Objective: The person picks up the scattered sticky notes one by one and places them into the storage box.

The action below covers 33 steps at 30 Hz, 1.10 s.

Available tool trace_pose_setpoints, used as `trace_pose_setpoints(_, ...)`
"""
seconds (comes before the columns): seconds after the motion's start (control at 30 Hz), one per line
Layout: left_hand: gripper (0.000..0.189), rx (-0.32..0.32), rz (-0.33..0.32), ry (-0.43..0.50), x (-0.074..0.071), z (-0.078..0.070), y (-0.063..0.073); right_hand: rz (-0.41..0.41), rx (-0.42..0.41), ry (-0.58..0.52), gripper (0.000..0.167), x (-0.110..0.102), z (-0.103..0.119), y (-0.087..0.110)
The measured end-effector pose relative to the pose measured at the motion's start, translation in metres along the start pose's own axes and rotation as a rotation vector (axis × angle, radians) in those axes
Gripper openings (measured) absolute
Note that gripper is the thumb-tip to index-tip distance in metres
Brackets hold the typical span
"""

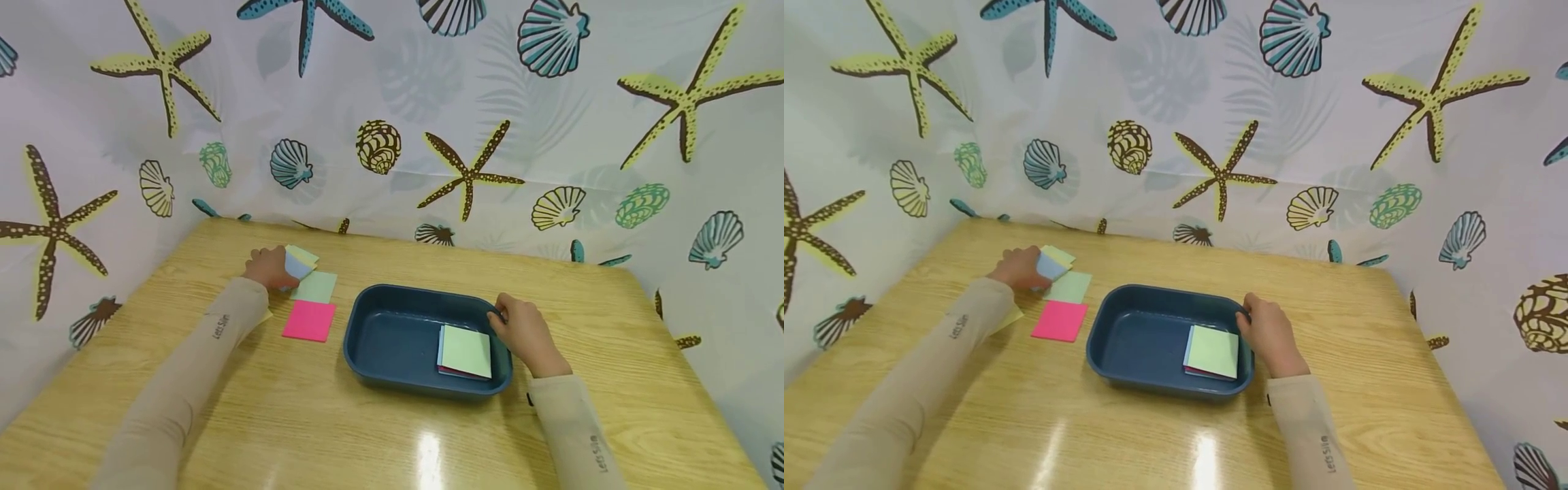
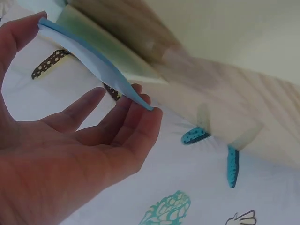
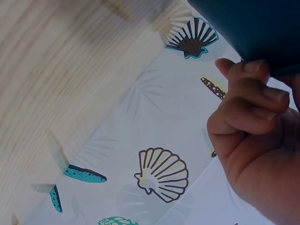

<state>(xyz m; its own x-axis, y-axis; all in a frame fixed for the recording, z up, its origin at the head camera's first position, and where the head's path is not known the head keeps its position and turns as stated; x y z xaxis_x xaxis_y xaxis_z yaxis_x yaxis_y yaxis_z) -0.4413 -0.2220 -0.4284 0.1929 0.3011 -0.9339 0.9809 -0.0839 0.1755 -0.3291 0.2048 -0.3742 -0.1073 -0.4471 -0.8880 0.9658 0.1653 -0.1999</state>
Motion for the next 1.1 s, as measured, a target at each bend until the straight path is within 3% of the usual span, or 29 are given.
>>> trace_pose_setpoints(0.1, 0.074, 0.035, -0.026, 0.004, -0.009, -0.012, 0.006, -0.009, -0.004, -0.006, 0.013, 0.000, 0.000, 0.000)
trace_pose_setpoints(0.2, 0.075, 0.100, -0.065, 0.024, -0.024, -0.037, 0.021, -0.013, -0.016, -0.015, 0.013, -0.001, 0.002, 0.001)
trace_pose_setpoints(0.27, 0.075, 0.171, -0.104, 0.042, -0.037, -0.063, 0.034, -0.016, -0.018, -0.015, 0.014, -0.002, 0.002, 0.001)
trace_pose_setpoints(0.37, 0.075, 0.333, -0.158, 0.046, -0.051, -0.113, 0.058, -0.019, -0.021, -0.012, 0.015, -0.002, 0.002, 0.001)
trace_pose_setpoints(0.47, 0.076, 0.480, -0.140, 0.034, -0.051, -0.164, 0.080, -0.023, -0.024, -0.013, 0.015, -0.004, 0.002, 0.001)
trace_pose_setpoints(0.6, 0.078, 0.588, 0.024, -0.042, -0.023, -0.215, 0.097, -0.012, -0.013, -0.013, 0.013, -0.004, 0.001, 0.001)
trace_pose_setpoints(0.7, 0.076, 0.630, 0.153, -0.167, 0.008, -0.238, 0.101, 0.000, -0.003, -0.013, 0.013, -0.002, 0.001, 0.002)
trace_pose_setpoints(0.8, 0.073, 0.645, 0.232, -0.334, 0.037, -0.251, 0.101, 0.004, 0.001, -0.015, 0.013, -0.001, 0.002, 0.003)
trace_pose_setpoints(0.9, 0.071, 0.638, 0.268, -0.471, 0.059, -0.257, 0.099, 0.010, 0.009, -0.010, 0.013, 0.001, 0.000, 0.002)
trace_pose_setpoints(1.1, 0.062, 0.649, 0.309, -0.541, 0.082, -0.266, 0.098, 0.004, 0.007, 0.009, 0.013, -0.001, -0.002, 0.002)
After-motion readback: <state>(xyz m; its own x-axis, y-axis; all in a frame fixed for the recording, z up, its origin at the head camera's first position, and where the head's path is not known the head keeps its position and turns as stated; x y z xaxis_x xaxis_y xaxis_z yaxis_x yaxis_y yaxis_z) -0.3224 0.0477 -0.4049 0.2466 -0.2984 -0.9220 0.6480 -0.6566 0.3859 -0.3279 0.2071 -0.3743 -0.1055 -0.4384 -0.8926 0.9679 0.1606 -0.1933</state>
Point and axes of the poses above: each hand's wrist, its own y-axis away from the middle knuckle, its own x-axis out of the palm, z = x × y, the point moved 10 cm from there along -y, towards the middle knuckle, and after that the axes turned 2 degrees about x, right-handed, at the moved point
